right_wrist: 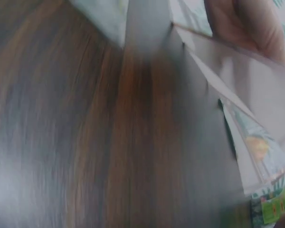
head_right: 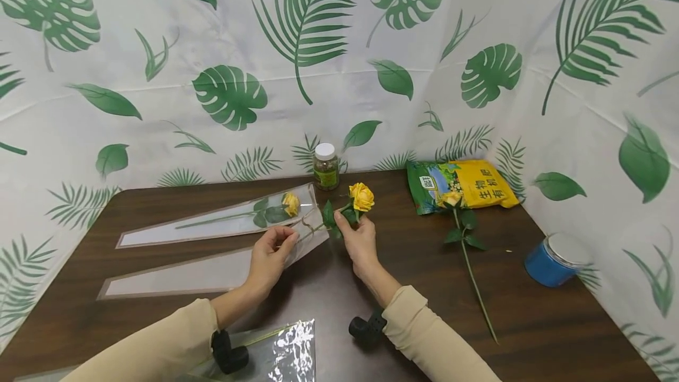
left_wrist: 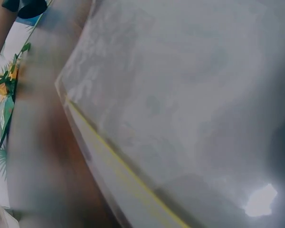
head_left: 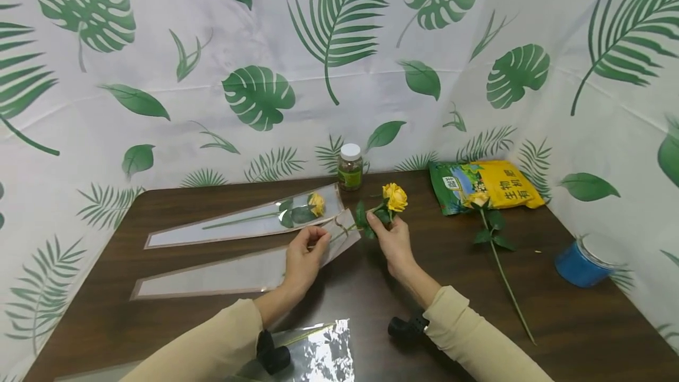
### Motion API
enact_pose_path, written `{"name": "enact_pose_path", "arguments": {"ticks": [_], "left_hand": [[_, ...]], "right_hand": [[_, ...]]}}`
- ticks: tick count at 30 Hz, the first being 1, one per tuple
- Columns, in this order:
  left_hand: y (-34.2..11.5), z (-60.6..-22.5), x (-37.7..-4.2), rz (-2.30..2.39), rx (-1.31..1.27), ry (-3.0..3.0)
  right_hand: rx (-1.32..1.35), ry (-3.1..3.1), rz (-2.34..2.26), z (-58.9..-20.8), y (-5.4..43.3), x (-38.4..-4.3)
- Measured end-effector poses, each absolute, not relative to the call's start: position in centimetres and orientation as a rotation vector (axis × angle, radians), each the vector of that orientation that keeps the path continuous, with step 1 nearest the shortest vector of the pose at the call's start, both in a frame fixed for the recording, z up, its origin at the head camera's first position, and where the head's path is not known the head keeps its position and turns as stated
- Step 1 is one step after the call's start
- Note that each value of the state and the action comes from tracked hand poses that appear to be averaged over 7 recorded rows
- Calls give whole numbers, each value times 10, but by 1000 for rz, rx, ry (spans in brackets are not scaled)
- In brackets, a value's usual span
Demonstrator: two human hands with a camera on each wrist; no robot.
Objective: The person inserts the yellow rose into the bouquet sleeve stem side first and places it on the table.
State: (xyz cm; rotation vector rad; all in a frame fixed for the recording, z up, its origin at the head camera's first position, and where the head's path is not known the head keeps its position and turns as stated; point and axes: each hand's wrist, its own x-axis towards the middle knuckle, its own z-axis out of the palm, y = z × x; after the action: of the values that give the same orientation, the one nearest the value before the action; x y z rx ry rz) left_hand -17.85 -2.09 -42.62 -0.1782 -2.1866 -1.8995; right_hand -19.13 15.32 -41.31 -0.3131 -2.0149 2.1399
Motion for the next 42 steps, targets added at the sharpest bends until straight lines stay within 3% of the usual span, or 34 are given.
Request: {"name": "enact_pose_path", "arguments": {"ticks": [9, 20, 27, 31, 34, 42], "left_hand": [[-20, -427, -176, -1923, -172, -2193], [-19, -427, -174, -1931, -170, -2199], [-19, -427, -175, -1913, -161, -2204], [-18, -406, -165, -1906, -176, -2214], [-18, -389, -158, -1891, -202, -2225], [-19, -388, -162, -1848, -258, -2216]], "right_hand": [[-308, -1851, 2460, -422, 148, -192], [142, -1712, 2765, -419, 168, -190], [-21, -1534, 2911, -412, 173, -193], [-73, -1505, 2932, -410, 174, -194], [-59, -1581, 2885, -408, 176, -193], [-5, -1994, 2637, -408, 177, -191]]}}
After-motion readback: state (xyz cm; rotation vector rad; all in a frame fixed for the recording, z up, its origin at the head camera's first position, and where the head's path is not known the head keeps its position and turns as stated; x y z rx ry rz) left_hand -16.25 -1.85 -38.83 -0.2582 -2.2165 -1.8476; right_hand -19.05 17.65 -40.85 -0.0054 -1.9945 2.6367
